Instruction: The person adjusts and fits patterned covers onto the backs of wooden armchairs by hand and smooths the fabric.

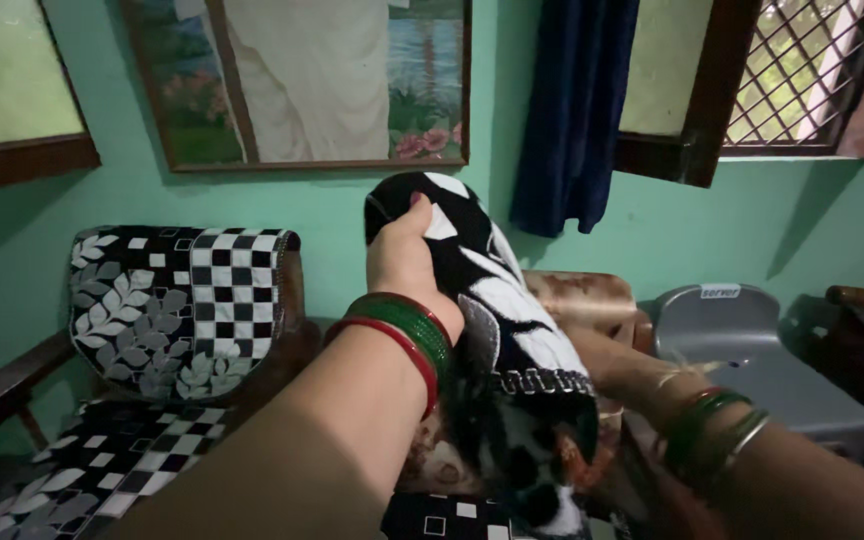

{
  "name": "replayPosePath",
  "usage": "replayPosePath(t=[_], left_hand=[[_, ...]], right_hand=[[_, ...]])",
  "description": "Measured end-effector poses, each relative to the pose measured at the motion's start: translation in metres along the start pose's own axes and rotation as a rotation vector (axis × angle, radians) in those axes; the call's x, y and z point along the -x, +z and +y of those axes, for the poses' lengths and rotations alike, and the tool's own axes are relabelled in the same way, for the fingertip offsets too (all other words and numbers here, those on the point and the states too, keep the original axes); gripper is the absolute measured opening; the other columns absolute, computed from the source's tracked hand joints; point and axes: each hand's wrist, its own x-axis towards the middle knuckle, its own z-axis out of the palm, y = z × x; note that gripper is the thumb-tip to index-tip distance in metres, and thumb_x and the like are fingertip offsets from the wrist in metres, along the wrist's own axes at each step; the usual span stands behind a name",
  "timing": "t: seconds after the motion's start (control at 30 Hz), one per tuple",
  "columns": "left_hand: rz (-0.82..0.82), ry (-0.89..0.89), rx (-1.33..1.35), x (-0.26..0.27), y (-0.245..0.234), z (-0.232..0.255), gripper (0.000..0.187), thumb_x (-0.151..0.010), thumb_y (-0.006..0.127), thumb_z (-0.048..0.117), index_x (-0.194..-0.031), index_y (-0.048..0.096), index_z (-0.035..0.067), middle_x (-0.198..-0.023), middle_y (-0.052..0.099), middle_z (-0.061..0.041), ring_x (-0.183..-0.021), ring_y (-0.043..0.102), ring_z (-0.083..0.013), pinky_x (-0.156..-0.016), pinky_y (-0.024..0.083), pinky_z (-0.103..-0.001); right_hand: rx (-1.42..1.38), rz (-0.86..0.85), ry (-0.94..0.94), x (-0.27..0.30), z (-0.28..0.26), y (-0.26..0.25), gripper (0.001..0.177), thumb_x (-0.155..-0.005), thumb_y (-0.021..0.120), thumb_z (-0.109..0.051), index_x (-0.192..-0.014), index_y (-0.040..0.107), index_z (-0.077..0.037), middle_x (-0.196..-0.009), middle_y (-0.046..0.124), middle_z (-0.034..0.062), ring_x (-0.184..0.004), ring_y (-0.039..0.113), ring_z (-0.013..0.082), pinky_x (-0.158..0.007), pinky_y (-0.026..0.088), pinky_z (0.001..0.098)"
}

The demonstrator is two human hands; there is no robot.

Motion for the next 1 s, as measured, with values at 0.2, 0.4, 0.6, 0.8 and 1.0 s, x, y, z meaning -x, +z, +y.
replayPosePath(t=[0.2, 0.4, 0.6, 0.8, 1.0], left_hand=[[0.039, -0.012, 0.021, 0.004, -0.009, 0.012, 0.032, -0.088, 0.07, 0.029, -0.118, 0.066, 0.018, -0.111, 0.071, -0.005, -0.098, 0.066, -0.0252, -0.086, 0.055, -0.044], [-0.016, -0.049, 0.011, -0.004, -0.014, 0.016, 0.029, -0.088, 0.07, 0.03, -0.114, 0.069, 0.016, -0.11, 0.072, -0.004, -0.098, 0.067, -0.0254, -0.087, 0.055, -0.045], [-0.048, -0.155, 0.045, -0.017, -0.019, 0.019, 0.033, -0.089, 0.069, 0.035, -0.114, 0.07, 0.014, -0.111, 0.073, -0.007, -0.099, 0.066, -0.0272, -0.09, 0.054, -0.045], [0.083, -0.127, -0.014, -0.012, -0.029, 0.033, 0.036, -0.086, 0.071, 0.033, -0.117, 0.067, 0.015, -0.117, 0.072, -0.007, -0.103, 0.067, -0.0271, -0.094, 0.053, -0.046], [0.009, -0.169, 0.01, -0.017, -0.028, 0.035, 0.037, -0.085, 0.07, 0.034, -0.117, 0.067, 0.016, -0.114, 0.071, -0.006, -0.102, 0.066, -0.0273, -0.092, 0.053, -0.047]], right_hand=[[0.026, 0.082, 0.008, -0.011, -0.031, -0.033, 0.072, -0.097, 0.045, -0.055, -0.155, 0.039, -0.013, -0.157, 0.046, 0.0107, -0.145, 0.045, 0.0269, -0.117, 0.037, 0.0425], [-0.077, 0.238, -0.296, -0.018, -0.089, -0.015, 0.077, -0.092, 0.046, -0.059, -0.153, 0.044, -0.013, -0.152, 0.057, 0.0126, -0.141, 0.053, 0.0275, -0.114, 0.044, 0.0437], [-0.137, -0.109, -0.098, -0.011, -0.032, 0.035, 0.073, -0.094, 0.042, -0.058, -0.156, 0.04, -0.019, -0.154, 0.055, 0.0081, -0.142, 0.048, 0.0213, -0.116, 0.039, 0.0373], [0.218, 0.048, 0.15, -0.015, -0.02, 0.012, 0.07, -0.096, 0.044, -0.054, -0.155, 0.039, -0.018, -0.154, 0.051, 0.0101, -0.142, 0.048, 0.0243, -0.115, 0.04, 0.0414], [0.214, 0.283, -0.07, -0.006, -0.095, 0.013, 0.068, -0.097, 0.046, -0.051, -0.155, 0.038, -0.017, -0.155, 0.048, 0.0119, -0.142, 0.047, 0.0268, -0.114, 0.04, 0.0436]])
